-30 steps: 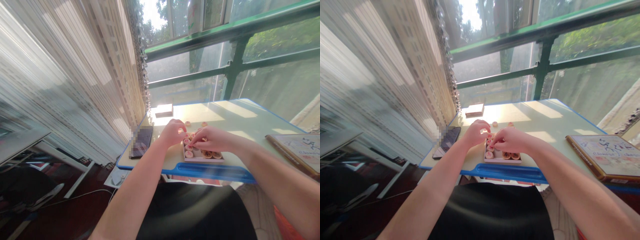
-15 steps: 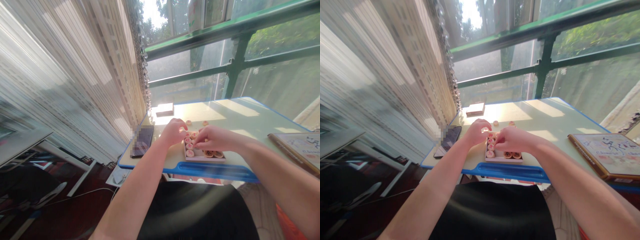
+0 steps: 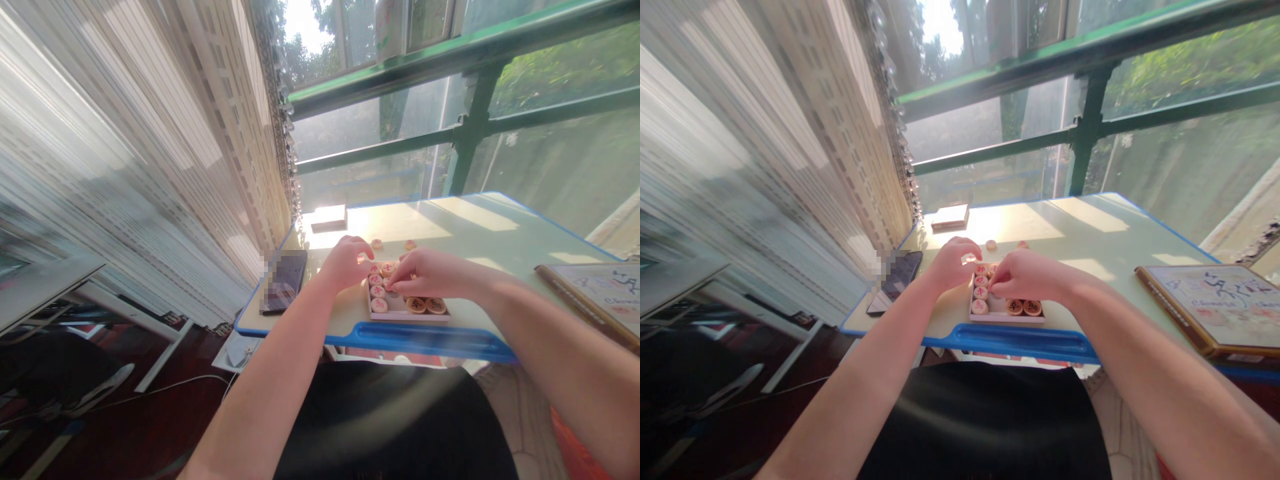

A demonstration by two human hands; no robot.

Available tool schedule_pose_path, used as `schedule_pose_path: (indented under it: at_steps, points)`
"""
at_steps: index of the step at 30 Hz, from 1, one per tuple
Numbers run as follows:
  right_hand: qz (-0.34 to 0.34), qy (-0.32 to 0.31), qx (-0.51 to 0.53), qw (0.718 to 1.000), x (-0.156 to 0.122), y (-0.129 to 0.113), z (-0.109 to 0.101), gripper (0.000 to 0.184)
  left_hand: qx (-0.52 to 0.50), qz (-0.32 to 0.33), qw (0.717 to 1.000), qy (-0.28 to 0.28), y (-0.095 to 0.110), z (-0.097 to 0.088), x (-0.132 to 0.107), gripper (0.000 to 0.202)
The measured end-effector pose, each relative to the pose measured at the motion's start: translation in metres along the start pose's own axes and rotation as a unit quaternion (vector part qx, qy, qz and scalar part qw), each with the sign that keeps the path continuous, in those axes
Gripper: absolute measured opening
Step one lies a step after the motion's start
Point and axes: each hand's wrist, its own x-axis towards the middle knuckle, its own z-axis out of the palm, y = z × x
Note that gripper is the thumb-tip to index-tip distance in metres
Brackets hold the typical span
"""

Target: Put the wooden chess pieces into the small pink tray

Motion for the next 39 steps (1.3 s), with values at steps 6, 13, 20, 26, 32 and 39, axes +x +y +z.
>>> schedule_pose_path:
  at_steps: [6, 13, 20, 26, 32, 39]
  points:
    - [-0.004, -0.007, -0.004, 1.0, 0.0, -0.003, 0.001, 0.021, 0.008, -0.019, 1.0, 0.0, 0.0, 0.002, 0.001, 0.019]
    - [0.025, 0.071, 0.014, 0.997, -0.002, 0.001, -0.006, 0.025, 0.049, -0.122, 0.991, -0.005, -0.009, 0.003, 0.004, 0.026]
    - [0.108, 0.235, -0.034, 0.965, 0.008, 0.032, -0.018, 0.03, -0.015, -0.169, 0.985, -0.015, -0.018, 0.01, 0.003, 0.031]
    - [0.154, 0.239, -0.145, 0.948, 0.023, 0.079, -0.004, 0.044, -0.103, -0.156, 0.982, 0.023, -0.019, 0.016, 0.002, 0.033]
    - [0.119, 0.164, -0.053, 0.978, 0.023, 0.075, 0.005, 0.04, -0.22, -0.233, 0.945, 0.064, -0.02, 0.022, 0.001, 0.031]
    - [0.118, 0.174, -0.042, 0.977, 0.019, 0.073, 0.004, 0.038, -0.257, -0.32, 0.901, 0.138, -0.029, 0.016, 0.006, 0.023]
